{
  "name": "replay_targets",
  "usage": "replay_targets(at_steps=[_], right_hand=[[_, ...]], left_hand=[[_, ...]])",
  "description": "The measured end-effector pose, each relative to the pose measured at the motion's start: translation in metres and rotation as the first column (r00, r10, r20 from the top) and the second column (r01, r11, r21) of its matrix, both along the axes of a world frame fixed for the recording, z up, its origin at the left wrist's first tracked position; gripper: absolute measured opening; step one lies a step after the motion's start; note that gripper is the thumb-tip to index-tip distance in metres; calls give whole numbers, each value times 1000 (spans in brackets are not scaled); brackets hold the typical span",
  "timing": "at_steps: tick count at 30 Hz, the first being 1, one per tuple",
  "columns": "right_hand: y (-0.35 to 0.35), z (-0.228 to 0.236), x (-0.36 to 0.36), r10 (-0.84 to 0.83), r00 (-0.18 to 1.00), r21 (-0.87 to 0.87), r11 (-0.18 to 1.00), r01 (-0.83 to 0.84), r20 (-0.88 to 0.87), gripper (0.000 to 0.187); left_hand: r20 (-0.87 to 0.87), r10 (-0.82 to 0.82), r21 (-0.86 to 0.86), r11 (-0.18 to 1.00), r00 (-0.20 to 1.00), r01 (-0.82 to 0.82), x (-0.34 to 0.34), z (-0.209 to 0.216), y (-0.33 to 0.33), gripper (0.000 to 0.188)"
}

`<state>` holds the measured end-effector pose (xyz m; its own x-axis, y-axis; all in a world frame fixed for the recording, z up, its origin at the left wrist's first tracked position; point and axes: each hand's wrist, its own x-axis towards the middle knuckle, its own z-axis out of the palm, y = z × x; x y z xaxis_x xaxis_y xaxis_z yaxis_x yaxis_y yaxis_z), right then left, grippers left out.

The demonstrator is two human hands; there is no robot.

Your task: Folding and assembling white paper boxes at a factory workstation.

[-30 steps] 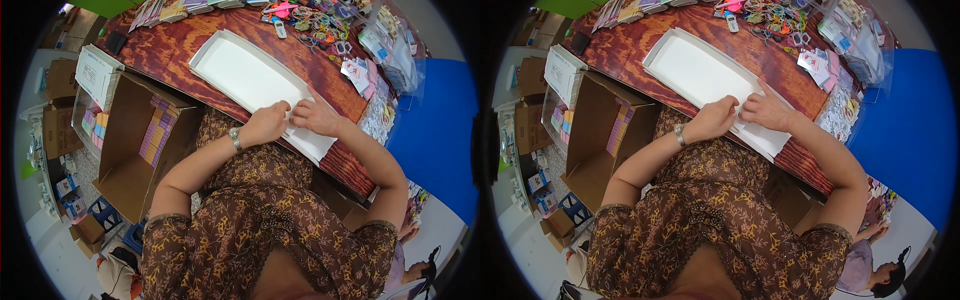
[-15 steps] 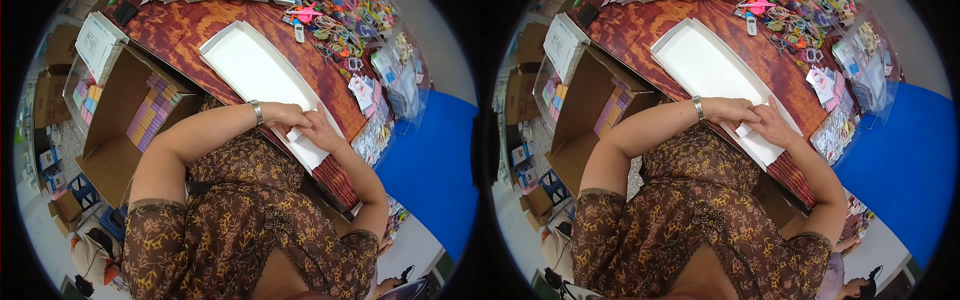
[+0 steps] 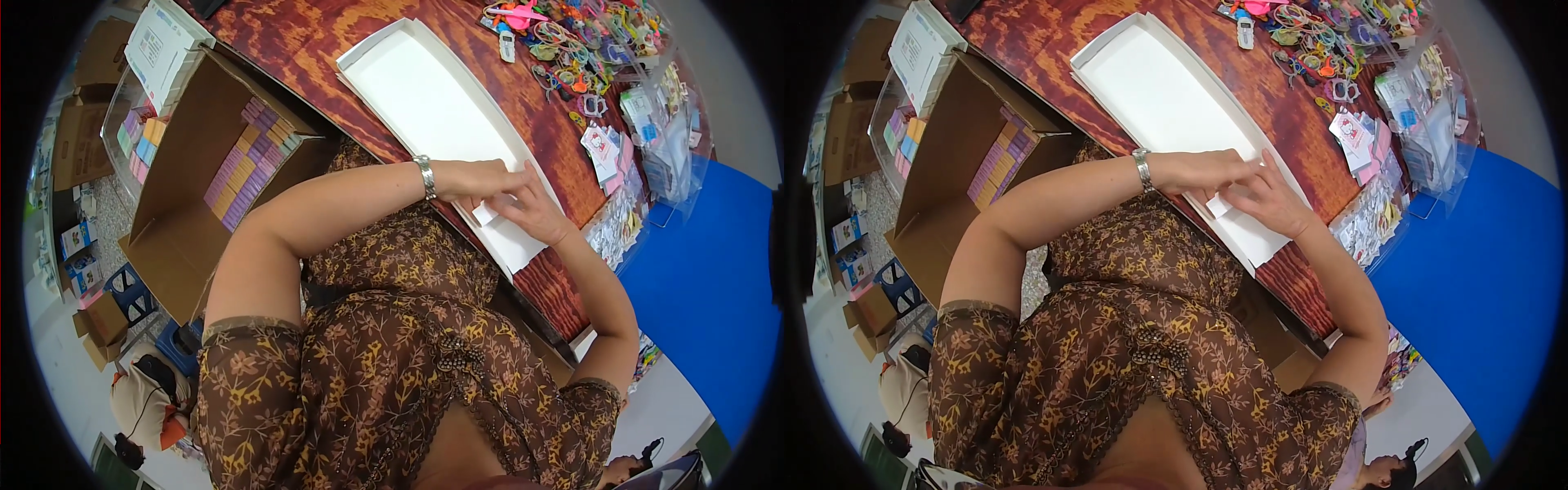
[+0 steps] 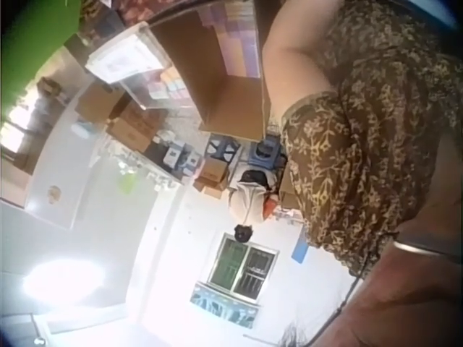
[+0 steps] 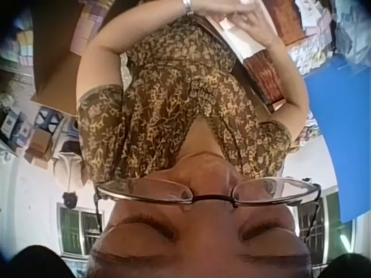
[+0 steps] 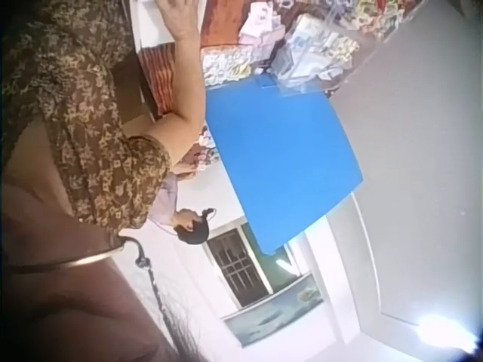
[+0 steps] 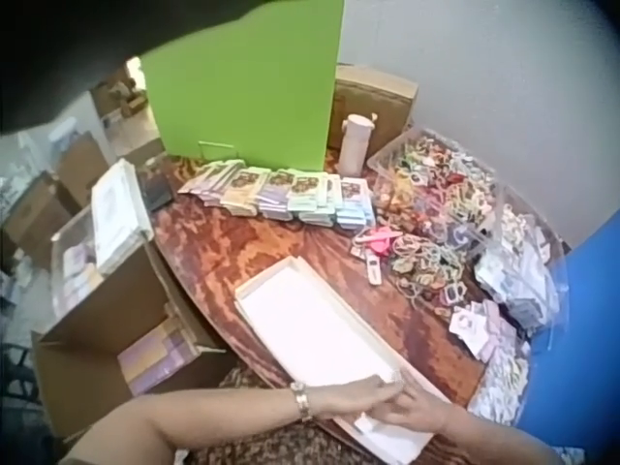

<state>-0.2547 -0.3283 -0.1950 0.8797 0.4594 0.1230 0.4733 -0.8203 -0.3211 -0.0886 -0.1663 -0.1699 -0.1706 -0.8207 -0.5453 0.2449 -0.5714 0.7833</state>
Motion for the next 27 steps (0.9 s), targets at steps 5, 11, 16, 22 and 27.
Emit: replay_targets(at_steps=[5, 11, 16, 22, 27], right_hand=[[1, 13, 13, 72, 996, -104, 992, -78, -56, 32], [8, 29, 32, 180, 976, -140, 970, -197, -123, 21], [9, 28, 25, 185, 973, -102, 975, -199, -136, 23], [12, 19, 17, 99, 980, -36, 994, -107, -170, 27], [31, 3, 15, -102, 994, 16, 995, 102, 48, 35]], left_hand=[[619, 21, -242, 956, 785, 165, -4, -3, 5, 60], [660, 103, -310, 939, 744, 145, -5, -2, 41, 42], [768, 95, -340, 899, 633, 277, -19, 15, 55, 51], [871, 393, -482, 795, 294, 368, -51, -13, 70, 43], [872, 421, -479, 837, 250, 263, -40, -8, 71, 23]])
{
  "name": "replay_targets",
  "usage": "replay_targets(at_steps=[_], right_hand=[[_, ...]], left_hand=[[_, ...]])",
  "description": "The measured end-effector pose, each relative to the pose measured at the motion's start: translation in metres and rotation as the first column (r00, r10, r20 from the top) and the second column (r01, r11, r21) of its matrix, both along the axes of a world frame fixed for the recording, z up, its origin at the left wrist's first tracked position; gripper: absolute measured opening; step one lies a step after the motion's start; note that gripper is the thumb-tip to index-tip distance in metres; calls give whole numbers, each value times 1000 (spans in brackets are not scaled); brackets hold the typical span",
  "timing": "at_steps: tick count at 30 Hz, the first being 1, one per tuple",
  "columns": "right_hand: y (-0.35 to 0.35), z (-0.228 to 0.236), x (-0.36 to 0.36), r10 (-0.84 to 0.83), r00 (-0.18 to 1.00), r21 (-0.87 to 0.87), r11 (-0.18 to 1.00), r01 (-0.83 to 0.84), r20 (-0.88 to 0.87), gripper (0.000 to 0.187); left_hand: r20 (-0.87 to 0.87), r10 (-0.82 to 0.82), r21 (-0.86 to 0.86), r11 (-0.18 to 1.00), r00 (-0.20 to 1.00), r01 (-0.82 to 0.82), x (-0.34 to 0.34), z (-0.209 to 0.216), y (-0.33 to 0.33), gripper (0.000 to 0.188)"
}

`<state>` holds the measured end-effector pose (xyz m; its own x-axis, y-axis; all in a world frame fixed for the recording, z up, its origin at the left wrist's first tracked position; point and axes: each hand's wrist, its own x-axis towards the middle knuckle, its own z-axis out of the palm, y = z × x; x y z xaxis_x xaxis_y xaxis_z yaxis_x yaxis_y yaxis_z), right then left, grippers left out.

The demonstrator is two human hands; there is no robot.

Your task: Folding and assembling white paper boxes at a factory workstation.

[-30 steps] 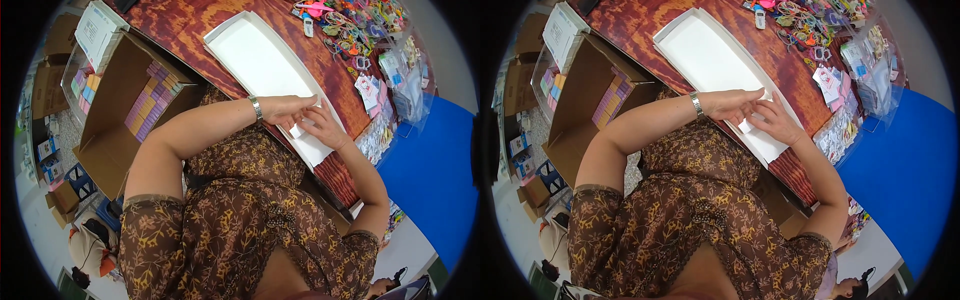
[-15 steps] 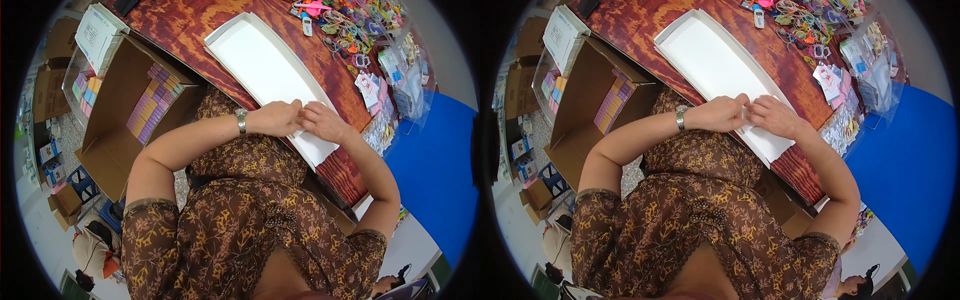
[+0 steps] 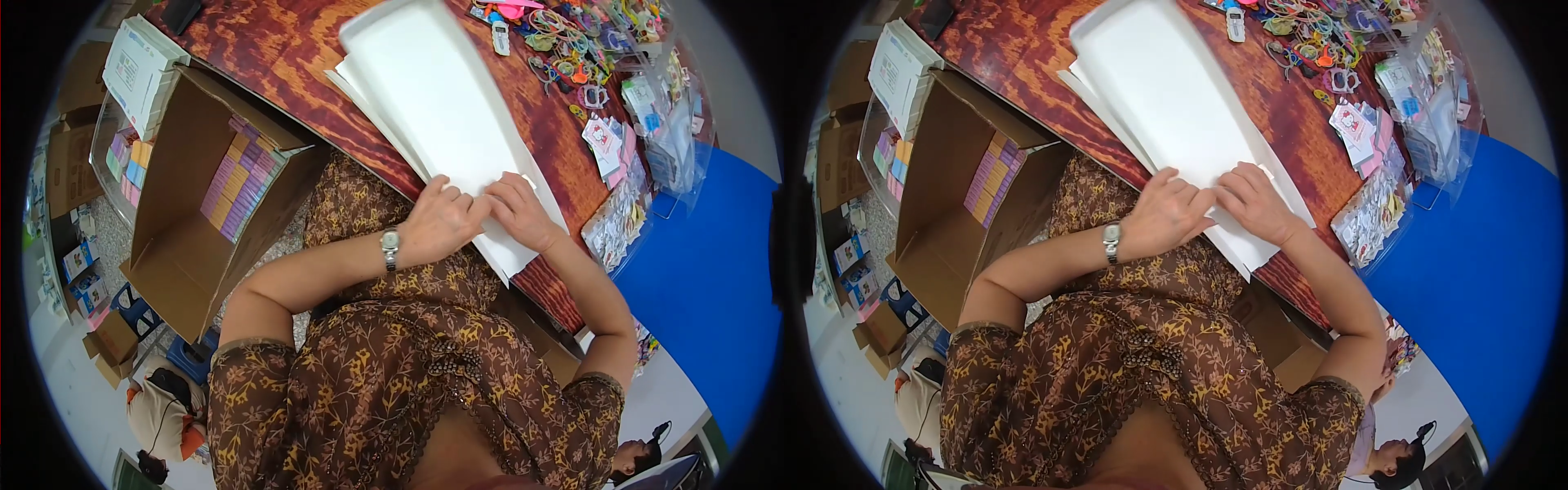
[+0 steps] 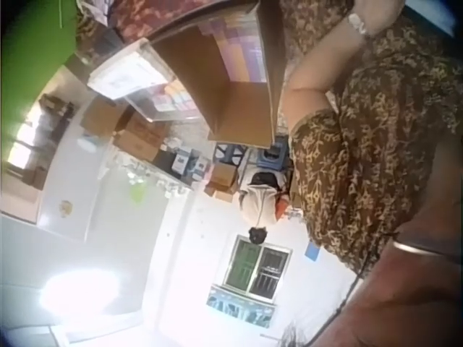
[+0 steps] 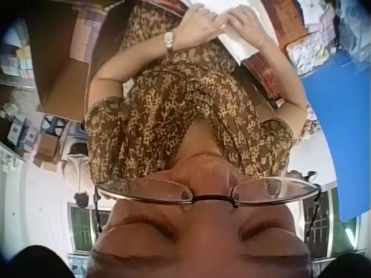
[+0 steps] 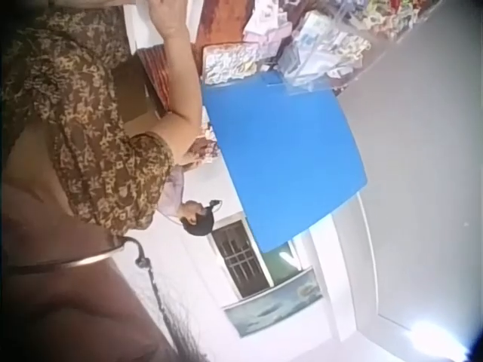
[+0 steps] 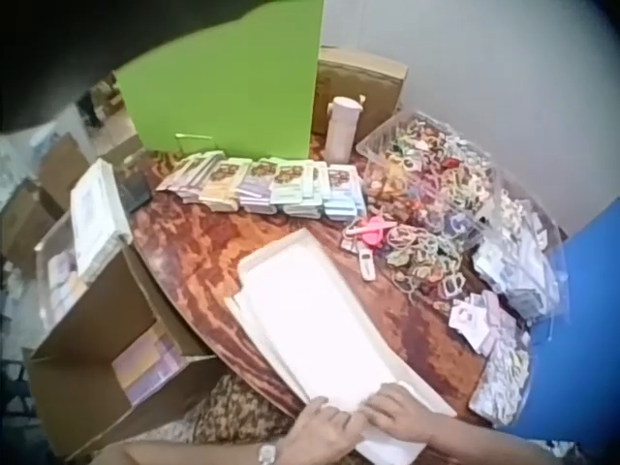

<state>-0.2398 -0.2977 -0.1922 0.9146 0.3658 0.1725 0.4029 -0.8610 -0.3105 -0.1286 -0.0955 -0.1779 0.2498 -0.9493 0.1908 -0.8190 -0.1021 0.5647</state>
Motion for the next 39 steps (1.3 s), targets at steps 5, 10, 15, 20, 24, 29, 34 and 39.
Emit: replay_targets(at_steps=[5, 10, 15, 20, 24, 29, 34, 39], right_hand=[[13, -2, 18, -106, 994, 85, 991, 104, 23, 36], [13, 28, 34, -174, 932, 269, 926, 264, -318, 42], [5, 22, 37, -132, 940, 293, 929, 228, -314, 48], [-3, 4, 24, -12, 985, 401, 913, 81, -172, 37], [-6, 3, 27, 30, 990, 407, 913, 28, -135, 32], [-7, 0, 25, 33, 992, 402, 916, 19, -121, 40], [-8, -6, 21, 44, 997, 378, 925, -18, -60, 43], [-6, -10, 16, 10, 1000, 363, 932, -11, 4, 43]], left_hand=[[94, 34, -39, 999, 995, -30, 25, -2, 8, 12], [88, -12, 2, 1000, 996, 12, 26, -11, 15, 22], [-11, 53, -66, 996, 999, -53, 28, -12, 13, 16], [-117, 143, -113, 981, 983, -156, 27, -19, 16, 12], [-82, 68, -99, 992, 994, -76, 31, -17, 18, 12], [-46, -48, -120, 992, 998, 42, 45, -7, 14, 11], [-18, -231, 0, 973, 973, 231, 54, -11, 13, 17], [75, -215, -99, 970, 974, 222, 50, -14, -3, 7]])
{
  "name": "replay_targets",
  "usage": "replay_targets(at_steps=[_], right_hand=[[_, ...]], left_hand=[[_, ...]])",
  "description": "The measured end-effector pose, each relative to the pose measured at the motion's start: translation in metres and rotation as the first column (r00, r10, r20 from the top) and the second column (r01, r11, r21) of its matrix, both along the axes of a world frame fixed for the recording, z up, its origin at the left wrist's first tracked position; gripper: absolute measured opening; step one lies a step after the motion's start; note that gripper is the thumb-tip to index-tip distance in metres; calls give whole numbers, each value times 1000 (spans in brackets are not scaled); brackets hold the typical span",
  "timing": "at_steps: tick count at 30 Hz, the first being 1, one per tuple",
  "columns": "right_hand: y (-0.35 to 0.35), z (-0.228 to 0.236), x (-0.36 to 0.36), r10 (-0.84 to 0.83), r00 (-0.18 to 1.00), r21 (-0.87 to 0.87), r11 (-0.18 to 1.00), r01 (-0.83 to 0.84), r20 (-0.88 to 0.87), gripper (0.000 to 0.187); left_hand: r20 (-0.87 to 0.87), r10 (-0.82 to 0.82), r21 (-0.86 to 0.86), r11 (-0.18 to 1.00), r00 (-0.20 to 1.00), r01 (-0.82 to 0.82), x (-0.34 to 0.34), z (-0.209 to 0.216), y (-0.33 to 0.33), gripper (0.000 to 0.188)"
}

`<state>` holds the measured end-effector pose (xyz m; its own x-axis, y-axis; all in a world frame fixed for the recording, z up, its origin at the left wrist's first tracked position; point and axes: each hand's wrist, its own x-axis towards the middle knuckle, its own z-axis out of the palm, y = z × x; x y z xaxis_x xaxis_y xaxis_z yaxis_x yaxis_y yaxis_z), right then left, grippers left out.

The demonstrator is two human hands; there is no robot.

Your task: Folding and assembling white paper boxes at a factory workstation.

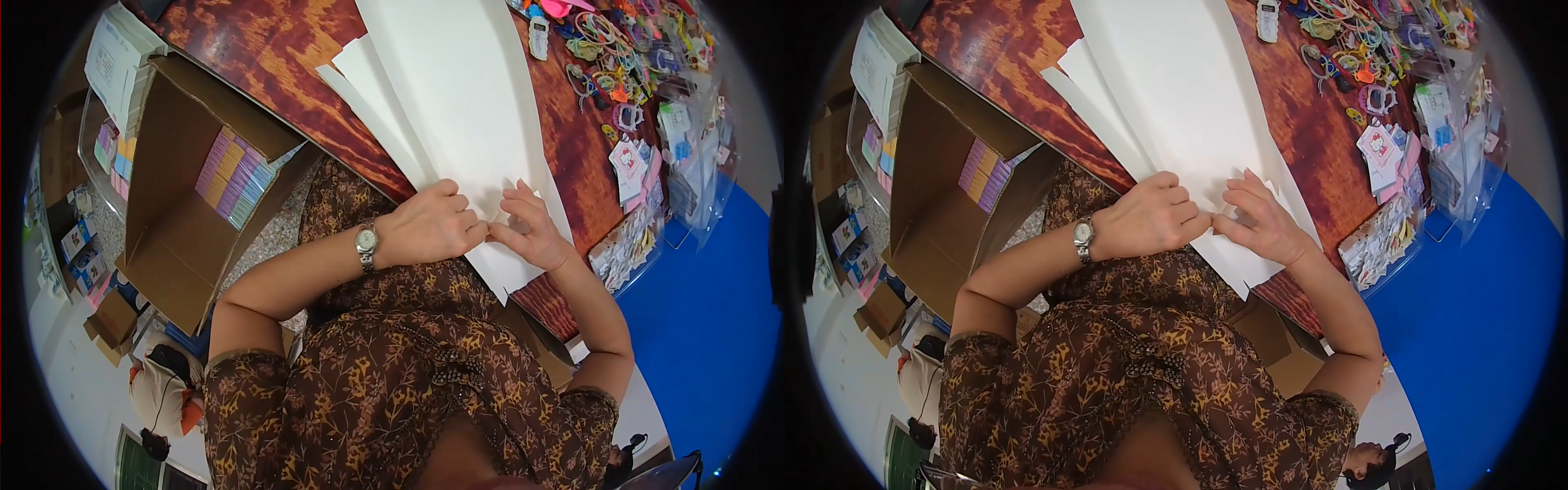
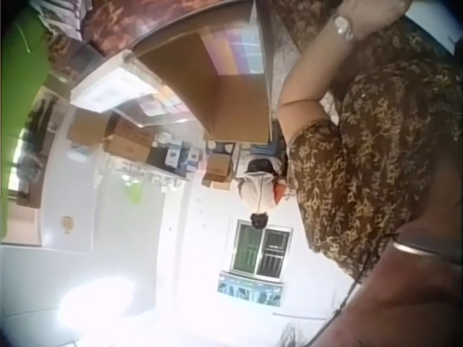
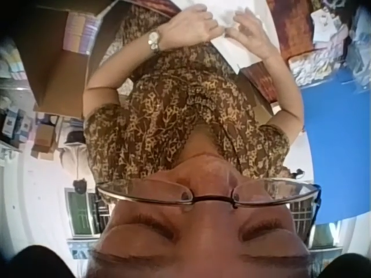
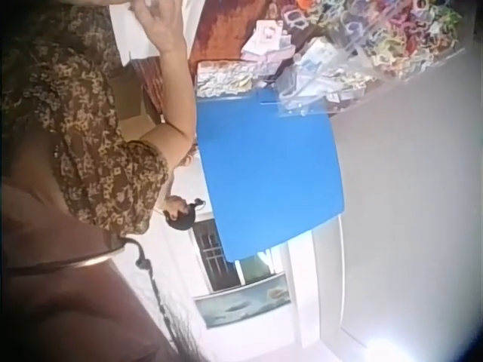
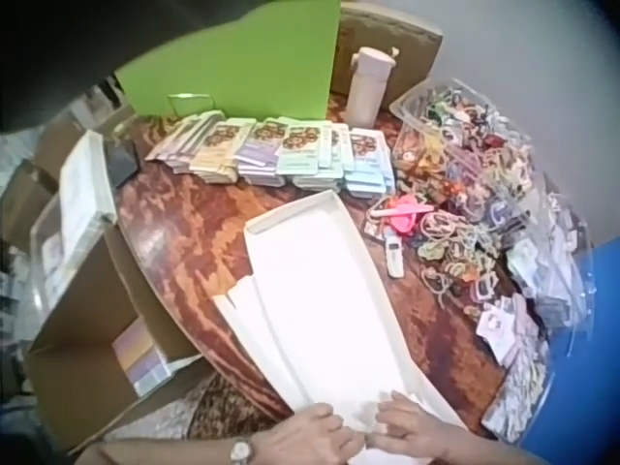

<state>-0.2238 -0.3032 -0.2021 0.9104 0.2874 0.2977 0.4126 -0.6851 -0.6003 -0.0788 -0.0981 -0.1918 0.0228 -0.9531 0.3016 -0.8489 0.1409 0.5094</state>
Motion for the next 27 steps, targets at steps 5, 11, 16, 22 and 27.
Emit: replay_targets(at_steps=[5, 11, 16, 22, 27], right_hand=[[0, 8, 8, 54, 998, -94, 994, -58, -36, 40], [0, 20, 21, 96, 984, -150, 981, -119, -152, 36], [0, 25, 26, 39, 948, -159, 983, -93, -316, 33], [2, 25, 26, -11, 926, -171, 984, -58, -378, 33], [9, 29, 19, -87, 958, -214, 977, 28, -274, 31]], left_hand=[[-53, -42, -101, 994, 998, 37, 8, -10, -3, 8], [-251, 27, 9, 1000, 968, -26, 8, -4, -1, 28], [-465, -45, -51, 998, 884, 24, 13, 9, 7, 36], [-400, -14, 4, 1000, 916, 17, -4, 15, 12, 38], [-283, 52, -5, 998, 958, -56, -10, 1, 9, 41]])
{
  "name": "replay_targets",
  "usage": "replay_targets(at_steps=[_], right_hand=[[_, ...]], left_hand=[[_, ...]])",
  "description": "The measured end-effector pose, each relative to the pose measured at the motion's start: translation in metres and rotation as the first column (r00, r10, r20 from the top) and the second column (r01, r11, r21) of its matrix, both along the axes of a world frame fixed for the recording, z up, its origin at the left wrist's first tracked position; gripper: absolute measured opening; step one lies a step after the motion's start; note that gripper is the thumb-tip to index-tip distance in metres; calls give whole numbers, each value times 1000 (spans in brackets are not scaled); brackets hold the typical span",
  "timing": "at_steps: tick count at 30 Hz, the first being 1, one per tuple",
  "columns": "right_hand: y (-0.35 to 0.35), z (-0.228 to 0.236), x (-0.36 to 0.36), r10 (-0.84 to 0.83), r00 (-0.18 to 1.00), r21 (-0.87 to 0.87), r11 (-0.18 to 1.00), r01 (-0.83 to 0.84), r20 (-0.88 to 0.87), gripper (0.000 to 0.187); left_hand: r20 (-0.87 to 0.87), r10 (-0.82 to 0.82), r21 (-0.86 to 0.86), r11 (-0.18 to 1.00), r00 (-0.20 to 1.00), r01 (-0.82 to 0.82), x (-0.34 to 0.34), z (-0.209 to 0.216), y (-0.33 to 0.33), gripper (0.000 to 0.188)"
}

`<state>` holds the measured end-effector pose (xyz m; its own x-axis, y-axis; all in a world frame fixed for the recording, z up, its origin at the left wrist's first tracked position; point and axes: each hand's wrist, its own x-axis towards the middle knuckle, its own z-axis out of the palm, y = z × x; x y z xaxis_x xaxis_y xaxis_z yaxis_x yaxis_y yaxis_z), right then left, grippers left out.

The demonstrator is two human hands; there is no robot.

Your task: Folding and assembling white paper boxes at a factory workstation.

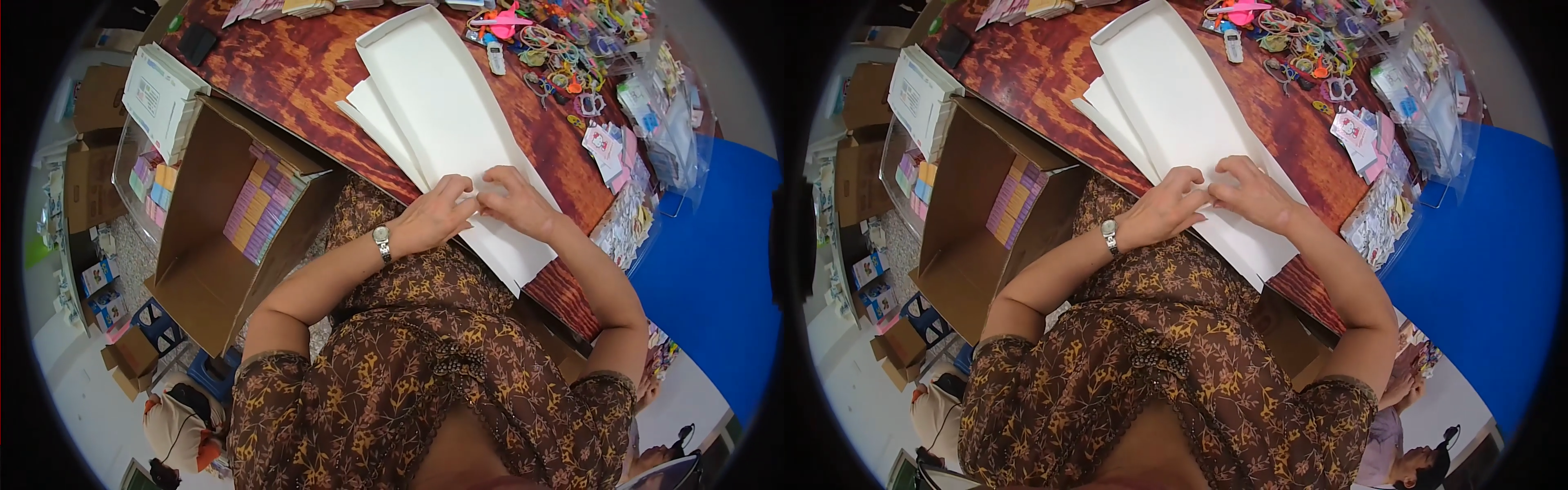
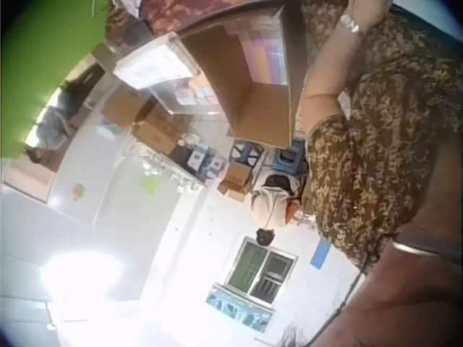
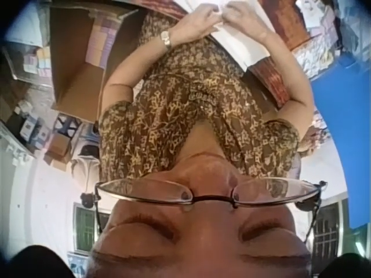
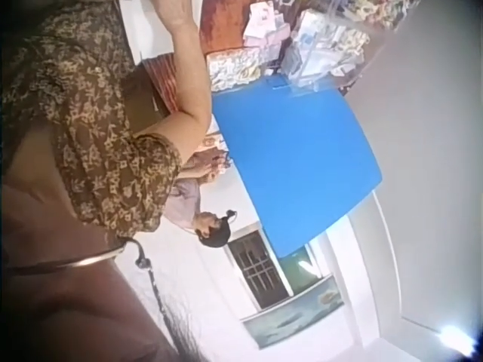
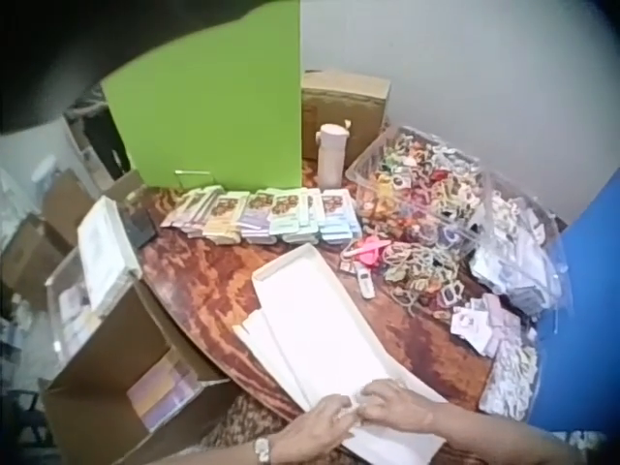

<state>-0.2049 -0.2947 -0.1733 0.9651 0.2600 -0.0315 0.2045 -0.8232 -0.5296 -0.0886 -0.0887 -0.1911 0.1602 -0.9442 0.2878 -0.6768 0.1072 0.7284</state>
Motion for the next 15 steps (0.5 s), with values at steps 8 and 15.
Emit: replay_targets(at_steps=[8, 15], right_hand=[[-6, -1, 3, 201, 964, -128, 975, -181, 172, 19], [-3, -4, 2, 120, 992, -89, 989, -121, -26, 14]], left_hand=[[-8, 33, -15, 999, 999, -33, 1, 1, 0, 43], [91, 95, 25, 995, 991, -98, -15, -9, -7, 32]])
